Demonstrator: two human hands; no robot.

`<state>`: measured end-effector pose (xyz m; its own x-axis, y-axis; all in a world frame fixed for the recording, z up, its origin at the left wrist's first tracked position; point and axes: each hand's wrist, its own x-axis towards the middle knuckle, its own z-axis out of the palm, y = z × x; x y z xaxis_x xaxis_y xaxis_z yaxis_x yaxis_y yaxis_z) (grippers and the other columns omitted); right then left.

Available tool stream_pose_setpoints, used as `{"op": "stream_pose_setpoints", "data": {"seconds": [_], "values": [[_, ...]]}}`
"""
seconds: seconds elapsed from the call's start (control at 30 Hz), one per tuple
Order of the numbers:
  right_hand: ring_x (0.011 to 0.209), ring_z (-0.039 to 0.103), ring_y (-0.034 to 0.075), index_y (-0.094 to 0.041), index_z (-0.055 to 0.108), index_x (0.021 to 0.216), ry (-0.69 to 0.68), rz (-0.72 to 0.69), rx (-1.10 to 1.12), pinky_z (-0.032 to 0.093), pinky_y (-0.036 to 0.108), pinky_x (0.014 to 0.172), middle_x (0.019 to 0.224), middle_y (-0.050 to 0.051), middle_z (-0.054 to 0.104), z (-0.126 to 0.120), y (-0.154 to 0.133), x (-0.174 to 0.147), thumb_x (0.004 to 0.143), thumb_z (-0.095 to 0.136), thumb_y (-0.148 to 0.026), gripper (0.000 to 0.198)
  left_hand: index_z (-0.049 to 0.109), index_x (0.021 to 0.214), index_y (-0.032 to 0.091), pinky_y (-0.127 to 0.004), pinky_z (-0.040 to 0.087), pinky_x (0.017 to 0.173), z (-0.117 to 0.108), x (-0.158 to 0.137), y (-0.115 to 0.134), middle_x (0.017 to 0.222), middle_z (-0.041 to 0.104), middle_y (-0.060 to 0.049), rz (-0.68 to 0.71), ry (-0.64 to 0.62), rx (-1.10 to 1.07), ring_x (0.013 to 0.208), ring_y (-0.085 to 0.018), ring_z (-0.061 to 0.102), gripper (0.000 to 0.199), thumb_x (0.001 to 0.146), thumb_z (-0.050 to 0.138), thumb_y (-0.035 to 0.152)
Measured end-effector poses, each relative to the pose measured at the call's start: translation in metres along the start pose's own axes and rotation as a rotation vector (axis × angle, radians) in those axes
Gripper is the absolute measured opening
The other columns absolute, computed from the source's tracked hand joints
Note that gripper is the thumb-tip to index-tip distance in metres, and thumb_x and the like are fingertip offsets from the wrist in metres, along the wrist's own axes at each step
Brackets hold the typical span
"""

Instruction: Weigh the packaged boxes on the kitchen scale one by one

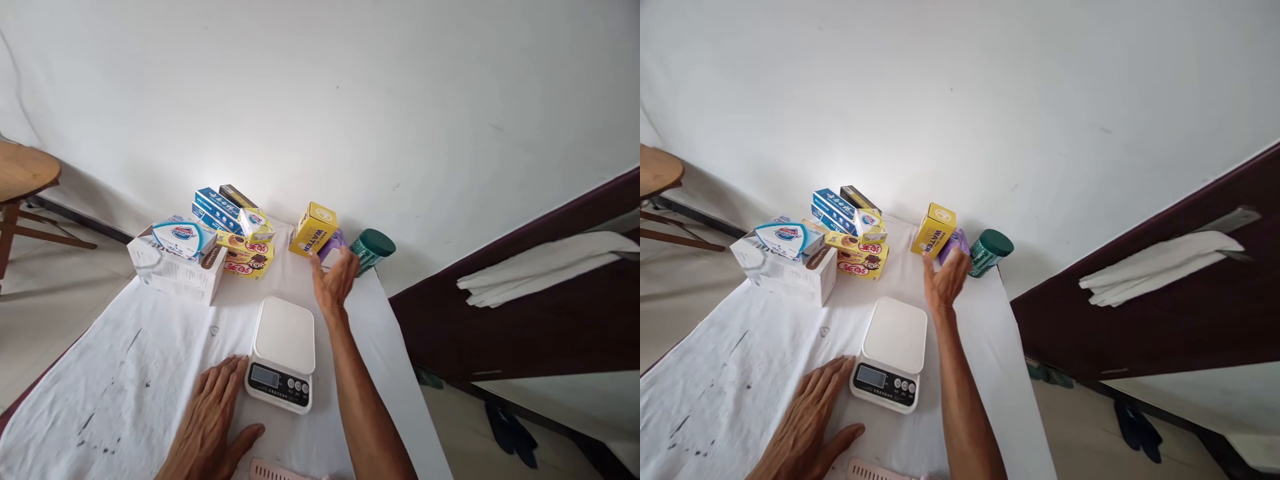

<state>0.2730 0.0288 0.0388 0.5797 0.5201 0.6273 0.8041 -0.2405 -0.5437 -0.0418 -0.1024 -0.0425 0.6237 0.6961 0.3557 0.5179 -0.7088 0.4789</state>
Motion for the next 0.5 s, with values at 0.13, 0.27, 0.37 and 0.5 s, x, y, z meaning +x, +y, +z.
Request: {"op": "stream_pose_setpoints", "data": {"seconds": [0.13, 0.27, 0.37, 0.5], "values": [[0.146, 0.027, 0.045, -0.011, 0.031, 0.148, 0.112, 0.362, -0.041, 0.029, 0.063, 0.116, 0.153, 0.03, 0.033, -0.025, 0.07, 0.039, 0.069, 0.076, -0.067, 0.107, 0.029, 0.159, 0.018, -0.043, 0.049, 0.107, 0.0, 0.001, -0.001, 0.148, 0.058, -0.012, 0.019, 0.008, 0.04, 0.134, -0.031, 0.056, 0.086, 0.087, 0.073, 0.035], [0.147, 0.028, 0.047, -0.012, 0.023, 0.151, 0.099, 0.556, -0.018, 0.034, 0.063, 0.115, 0.156, 0.031, 0.029, -0.026, 0.11, 0.086, 0.058, 0.086, -0.058, 0.121, 0.032, 0.158, 0.018, -0.043, 0.051, 0.105, -0.002, 0.002, 0.0, 0.147, 0.06, -0.011, 0.03, 0.016, 0.064, 0.132, -0.031, 0.058, 0.084, 0.087, 0.073, 0.037], [0.147, 0.032, 0.044, -0.017, 0.026, 0.148, 0.065, 0.603, 0.013, 0.035, 0.058, 0.117, 0.154, 0.027, 0.036, -0.012, 0.125, 0.11, 0.049, 0.091, -0.049, 0.123, 0.031, 0.158, 0.019, -0.043, 0.051, 0.106, -0.003, 0.003, 0.003, 0.147, 0.06, -0.011, 0.015, 0.021, 0.065, 0.132, -0.031, 0.058, 0.085, 0.087, 0.073, 0.036], [0.139, 0.044, 0.04, -0.019, 0.029, 0.14, 0.051, 0.552, 0.068, 0.039, 0.059, 0.114, 0.144, 0.022, 0.049, 0.008, 0.137, 0.122, 0.051, 0.089, -0.044, 0.11, 0.029, 0.159, 0.022, -0.045, 0.052, 0.105, -0.003, 0.003, 0.006, 0.148, 0.059, -0.011, -0.014, 0.003, 0.041, 0.133, -0.032, 0.058, 0.086, 0.086, 0.073, 0.037]]}}
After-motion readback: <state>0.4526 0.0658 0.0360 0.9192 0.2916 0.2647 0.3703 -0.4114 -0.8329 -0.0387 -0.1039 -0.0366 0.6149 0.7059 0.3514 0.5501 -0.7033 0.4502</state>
